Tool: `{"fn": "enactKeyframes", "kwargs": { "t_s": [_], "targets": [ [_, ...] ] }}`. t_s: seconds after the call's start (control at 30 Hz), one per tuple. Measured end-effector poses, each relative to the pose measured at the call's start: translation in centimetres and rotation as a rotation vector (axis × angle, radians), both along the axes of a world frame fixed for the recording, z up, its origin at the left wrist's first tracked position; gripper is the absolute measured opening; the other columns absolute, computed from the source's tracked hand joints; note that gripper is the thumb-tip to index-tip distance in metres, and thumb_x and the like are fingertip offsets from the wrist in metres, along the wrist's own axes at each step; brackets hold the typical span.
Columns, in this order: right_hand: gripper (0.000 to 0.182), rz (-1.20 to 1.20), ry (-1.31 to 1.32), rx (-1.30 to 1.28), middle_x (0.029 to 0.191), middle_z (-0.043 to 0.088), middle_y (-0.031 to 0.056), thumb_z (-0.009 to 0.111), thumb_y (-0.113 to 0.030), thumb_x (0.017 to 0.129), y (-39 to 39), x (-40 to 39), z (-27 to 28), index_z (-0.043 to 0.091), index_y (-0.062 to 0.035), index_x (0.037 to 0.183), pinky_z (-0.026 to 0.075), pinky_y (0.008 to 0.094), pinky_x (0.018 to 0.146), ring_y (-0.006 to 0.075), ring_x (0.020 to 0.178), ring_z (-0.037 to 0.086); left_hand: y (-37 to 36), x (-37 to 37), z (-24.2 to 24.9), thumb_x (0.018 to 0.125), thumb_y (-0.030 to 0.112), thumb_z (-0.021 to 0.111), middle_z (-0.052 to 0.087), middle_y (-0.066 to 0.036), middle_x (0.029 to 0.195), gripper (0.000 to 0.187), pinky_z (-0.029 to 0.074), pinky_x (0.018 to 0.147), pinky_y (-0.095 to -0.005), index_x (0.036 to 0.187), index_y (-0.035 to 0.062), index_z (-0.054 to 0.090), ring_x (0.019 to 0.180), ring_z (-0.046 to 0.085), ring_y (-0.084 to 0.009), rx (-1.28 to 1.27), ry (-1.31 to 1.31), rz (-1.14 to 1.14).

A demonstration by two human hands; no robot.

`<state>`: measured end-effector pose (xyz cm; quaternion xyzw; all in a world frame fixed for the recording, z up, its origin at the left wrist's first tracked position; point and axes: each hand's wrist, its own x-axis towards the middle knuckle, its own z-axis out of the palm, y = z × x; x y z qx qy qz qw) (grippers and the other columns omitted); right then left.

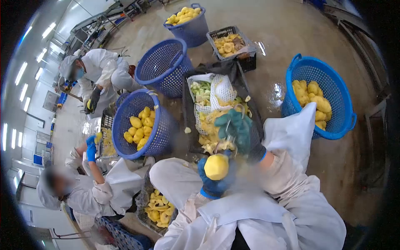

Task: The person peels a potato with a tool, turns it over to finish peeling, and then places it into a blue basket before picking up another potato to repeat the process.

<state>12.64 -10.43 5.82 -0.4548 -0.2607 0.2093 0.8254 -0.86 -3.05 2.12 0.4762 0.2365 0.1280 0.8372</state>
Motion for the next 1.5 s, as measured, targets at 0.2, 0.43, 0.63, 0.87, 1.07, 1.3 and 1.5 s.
{"fn": "enactKeyframes", "kwargs": {
  "t_s": [0.2,0.43,0.63,0.87,1.07,1.3,1.5],
  "targets": [
    [0.028,-0.095,0.486,0.239,0.087,0.067,0.0098,0.062,-0.025,0.09,0.6,3.5,-3.6,0.062,-0.0001,0.103,0.054,0.031,0.066,0.016,0.074,0.065,2.0,-0.6,-2.9,0.085,0.064,0.049,0.054,-0.005,0.078,0.061,0.039,0.049,-0.0283,0.116,0.0119,0.05,0.05,0.043,-0.0168,-0.687,-0.053,-0.168],
    [0.021,-0.147,0.114,0.059,0.098,0.065,0.011,0.058,-0.015,0.091,1.9,3.9,-3.5,0.061,0.0011,0.104,0.054,0.0317,0.072,0.0158,0.077,0.065,2.4,0.8,-2.9,0.086,0.059,0.052,0.046,-0.003,0.076,0.055,0.04,0.053,-0.0331,0.117,0.014,0.05,0.057,0.046,-0.0179,-0.779,-0.103,-0.324],
    [0.027,0.112,0.056,-0.033,0.09,0.065,0.0099,0.055,-0.026,0.096,2.6,3.8,-1.5,0.062,0.0003,0.1,0.054,0.0329,0.072,0.0176,0.075,0.065,3.7,-0.4,-10.0,0.091,0.047,0.054,0.044,-0.001,0.081,0.045,0.037,0.051,-0.0309,0.123,0.0169,0.047,0.056,0.043,-0.015,-0.198,0.071,-0.413],
    [0.047,0.363,0.118,0.044,0.095,0.065,0.0118,0.047,-0.042,0.099,3.7,4.9,-1.7,0.062,0.0025,0.101,0.054,0.0301,0.07,0.0161,0.071,0.064,3.8,2.3,-7.3,0.088,0.057,0.048,0.056,-0.009,0.113,0.067,0.044,0.078,-0.039,0.132,0.0076,0.045,0.101,0.052,-0.0235,-0.161,0.12,-0.245],
    [0.029,0.161,0.38,0.138,0.086,0.067,0.0119,0.053,-0.027,0.098,4.0,7.9,-3.3,0.062,0.0009,0.1,0.054,0.0306,0.063,0.0184,0.07,0.065,4.3,6.0,-5.6,0.086,0.059,0.049,0.058,-0.011,0.115,0.067,0.047,0.079,-0.0387,0.13,0.0078,0.045,0.091,0.058,-0.0258,-1.06,-0.346,-0.403],
    [0.04,0.196,0.57,-0.009,0.087,0.065,0.013,0.054,-0.04,0.096,3.8,8.2,-4.3,0.06,0.0,0.096,0.053,0.0315,0.06,0.0189,0.066,0.064,4.9,7.9,-0.6,0.094,0.041,0.049,0.052,-0.017,0.122,0.051,0.057,0.072,-0.0391,0.134,0.0112,0.042,0.107,0.057,-0.0298,-0.698,0.068,-0.139],
    [0.049,0.142,0.499,-0.044,0.088,0.066,0.0106,0.045,-0.046,0.099,4.0,7.3,-4.7,0.063,0.0001,0.101,0.052,0.0294,0.064,0.0155,0.072,0.063,3.8,7.5,0.1,0.092,0.044,0.055,0.057,-0.013,0.115,0.054,0.054,0.086,-0.0406,0.132,0.0108,0.041,0.102,0.061,-0.0289,0.193,-0.038,-0.057]
  ]
}}
